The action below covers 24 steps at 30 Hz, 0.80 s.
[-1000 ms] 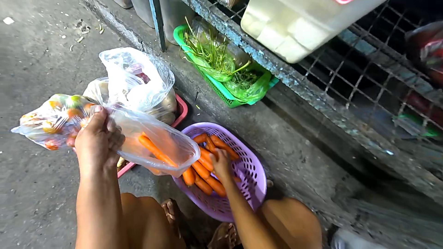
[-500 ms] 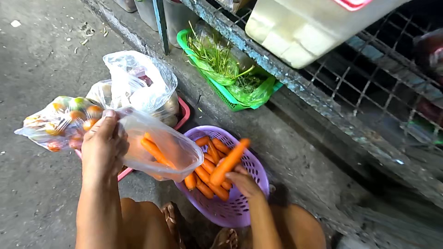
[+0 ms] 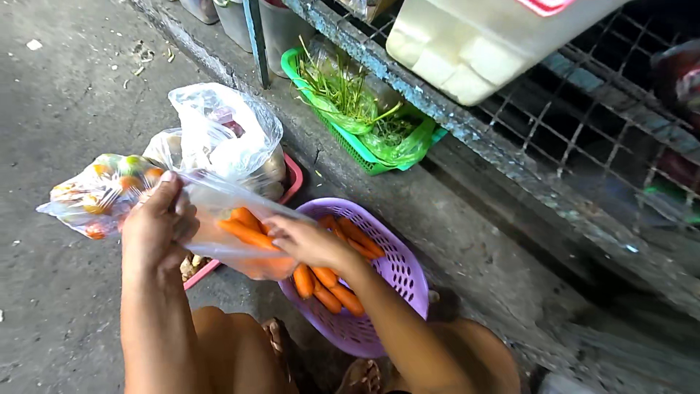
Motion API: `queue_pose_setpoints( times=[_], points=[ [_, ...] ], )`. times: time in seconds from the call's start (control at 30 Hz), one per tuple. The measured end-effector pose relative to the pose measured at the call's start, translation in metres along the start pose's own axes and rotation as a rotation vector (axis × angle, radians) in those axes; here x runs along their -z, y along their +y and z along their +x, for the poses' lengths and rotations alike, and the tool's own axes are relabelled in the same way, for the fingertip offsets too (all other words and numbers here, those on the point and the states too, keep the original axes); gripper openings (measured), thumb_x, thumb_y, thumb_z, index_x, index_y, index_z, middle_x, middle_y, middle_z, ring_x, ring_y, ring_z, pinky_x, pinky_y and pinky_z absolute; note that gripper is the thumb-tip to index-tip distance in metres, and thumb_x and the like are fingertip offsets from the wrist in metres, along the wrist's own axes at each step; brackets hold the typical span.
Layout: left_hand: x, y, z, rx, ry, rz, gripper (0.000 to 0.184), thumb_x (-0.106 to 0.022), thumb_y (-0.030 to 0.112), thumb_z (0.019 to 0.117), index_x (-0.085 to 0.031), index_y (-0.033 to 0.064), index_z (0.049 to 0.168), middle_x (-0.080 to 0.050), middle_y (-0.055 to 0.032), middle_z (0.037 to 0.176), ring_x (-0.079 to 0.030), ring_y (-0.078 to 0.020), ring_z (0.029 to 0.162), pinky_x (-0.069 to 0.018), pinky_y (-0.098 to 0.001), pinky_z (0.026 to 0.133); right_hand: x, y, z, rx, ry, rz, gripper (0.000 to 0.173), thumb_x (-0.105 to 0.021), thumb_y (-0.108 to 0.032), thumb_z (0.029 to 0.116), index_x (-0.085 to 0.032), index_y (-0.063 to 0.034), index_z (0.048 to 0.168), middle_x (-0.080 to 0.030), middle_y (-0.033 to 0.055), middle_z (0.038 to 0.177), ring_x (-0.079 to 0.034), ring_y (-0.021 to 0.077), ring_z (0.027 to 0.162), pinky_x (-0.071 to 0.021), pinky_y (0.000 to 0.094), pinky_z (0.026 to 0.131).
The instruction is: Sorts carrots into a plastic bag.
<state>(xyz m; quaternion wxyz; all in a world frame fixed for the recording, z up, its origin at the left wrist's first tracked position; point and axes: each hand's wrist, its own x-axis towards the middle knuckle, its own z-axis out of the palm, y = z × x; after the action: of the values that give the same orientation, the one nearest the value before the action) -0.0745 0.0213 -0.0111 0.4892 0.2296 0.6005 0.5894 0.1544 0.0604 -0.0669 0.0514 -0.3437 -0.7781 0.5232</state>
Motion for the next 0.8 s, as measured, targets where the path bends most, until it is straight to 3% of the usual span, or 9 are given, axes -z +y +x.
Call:
queue_pose_setpoints(
  times=[0.1,0.17,0.23,0.3,0.37,0.43,0.57,0.7,0.8],
  points=[
    [0.01,-0.002,0.001,0.009,0.102,-0.107,0.042,-0.033,0.03,0.112,-0.051,0.0221,0.075,-0.033,0.0135,0.048,-0.025,0.0034,0.036,-0.0231,-0.0126,0.036,0.006,0.046,-0.034,0.178,0.474,0.705,0.027,-0.042,-0.009,0.1036,-0.063,-0.0005,0.118,-0.074,0.0085,0.106,-0.073,0.014,0.091,-0.0616,0.0323,0.083],
    [0.005,-0.003,0.002,0.029,0.144,-0.159,0.04,-0.034,0.029,0.1118,-0.051,0.0211,0.077,-0.033,0.0128,0.048,-0.024,0.0032,0.036,-0.0219,-0.0126,0.035,-0.012,0.09,-0.039,-0.125,0.678,0.683,0.025,-0.037,-0.01,0.1061,-0.058,0.0016,0.115,-0.072,0.0093,0.093,-0.071,0.0158,0.077,-0.0615,0.0339,0.072],
    [-0.007,-0.002,0.002,0.047,0.146,-0.174,0.039,-0.034,0.029,0.1119,-0.051,0.0193,0.078,-0.033,0.0119,0.047,-0.024,0.0031,0.035,-0.0221,-0.0126,0.035,-0.062,0.126,-0.029,-0.558,0.465,0.339,0.039,-0.05,-0.022,0.1064,-0.055,0.007,0.132,-0.068,0.0221,0.114,-0.069,0.0291,0.1,-0.0564,0.0452,0.091],
    [-0.017,-0.002,0.004,0.07,0.114,-0.154,0.04,-0.034,0.028,0.1119,-0.052,0.0189,0.077,-0.033,0.0117,0.047,-0.024,0.003,0.035,-0.0216,-0.0127,0.035,-0.128,0.139,-0.016,-0.799,0.158,0.091,0.074,-0.058,-0.05,0.1003,-0.04,-0.0014,0.152,-0.058,0.0239,0.141,-0.058,0.0371,0.129,-0.045,0.0574,0.109],
    [-0.023,-0.005,0.005,0.075,0.08,-0.115,0.04,-0.033,0.029,0.1121,-0.053,0.0179,0.079,-0.031,0.0118,0.047,-0.023,0.0027,0.035,-0.0213,-0.013,0.035,-0.17,0.138,-0.01,-0.905,0.065,-0.039,0.085,-0.06,-0.054,0.0964,-0.028,-0.0067,0.159,-0.051,0.0219,0.149,-0.057,0.0381,0.132,-0.0464,0.0581,0.106],
    [-0.022,-0.005,0.005,0.065,0.031,-0.068,0.041,-0.033,0.03,0.1121,-0.055,0.0179,0.079,-0.032,0.0115,0.048,-0.023,0.0021,0.035,-0.0222,-0.0133,0.035,-0.174,0.144,-0.015,-0.898,0.138,0.182,0.075,-0.067,-0.043,0.0952,-0.038,-0.0098,0.155,-0.056,0.0195,0.145,-0.061,0.0352,0.126,-0.0505,0.055,0.103],
    [-0.01,0.001,-0.001,0.018,-0.06,0.083,0.044,-0.034,0.028,0.112,-0.053,0.0186,0.073,-0.033,0.0108,0.048,-0.025,0.0015,0.035,-0.0232,-0.0135,0.035,-0.133,0.151,-0.075,-0.596,0.327,1.134,0.05,-0.056,-0.024,0.0985,-0.047,-0.0008,0.142,-0.067,0.0199,0.115,-0.069,0.03,0.097,-0.0597,0.0468,0.083],
    [-0.006,0.003,-0.007,-0.011,-0.09,0.16,0.042,-0.036,0.023,0.1115,-0.064,0.0147,0.081,-0.039,0.0097,0.049,-0.029,0.0015,0.037,-0.0275,-0.0141,0.036,-0.075,0.102,-0.115,0.096,0.657,1.238,0.051,-0.08,-0.018,0.0772,-0.061,-0.006,0.123,-0.073,0.0108,0.112,-0.071,0.0238,0.105,-0.0591,0.0417,0.093],
    [-0.011,0.0,-0.007,-0.031,-0.154,0.184,0.039,-0.039,0.02,0.1103,-0.069,0.0117,0.086,-0.04,0.0091,0.051,-0.029,0.0009,0.039,-0.0269,-0.0149,0.038,-0.028,0.042,-0.082,0.58,0.618,1.044,0.046,-0.082,-0.021,0.0837,-0.063,-0.0179,0.126,-0.068,0.0117,0.128,-0.062,0.0305,0.125,-0.0481,0.0493,0.111]
  ],
)
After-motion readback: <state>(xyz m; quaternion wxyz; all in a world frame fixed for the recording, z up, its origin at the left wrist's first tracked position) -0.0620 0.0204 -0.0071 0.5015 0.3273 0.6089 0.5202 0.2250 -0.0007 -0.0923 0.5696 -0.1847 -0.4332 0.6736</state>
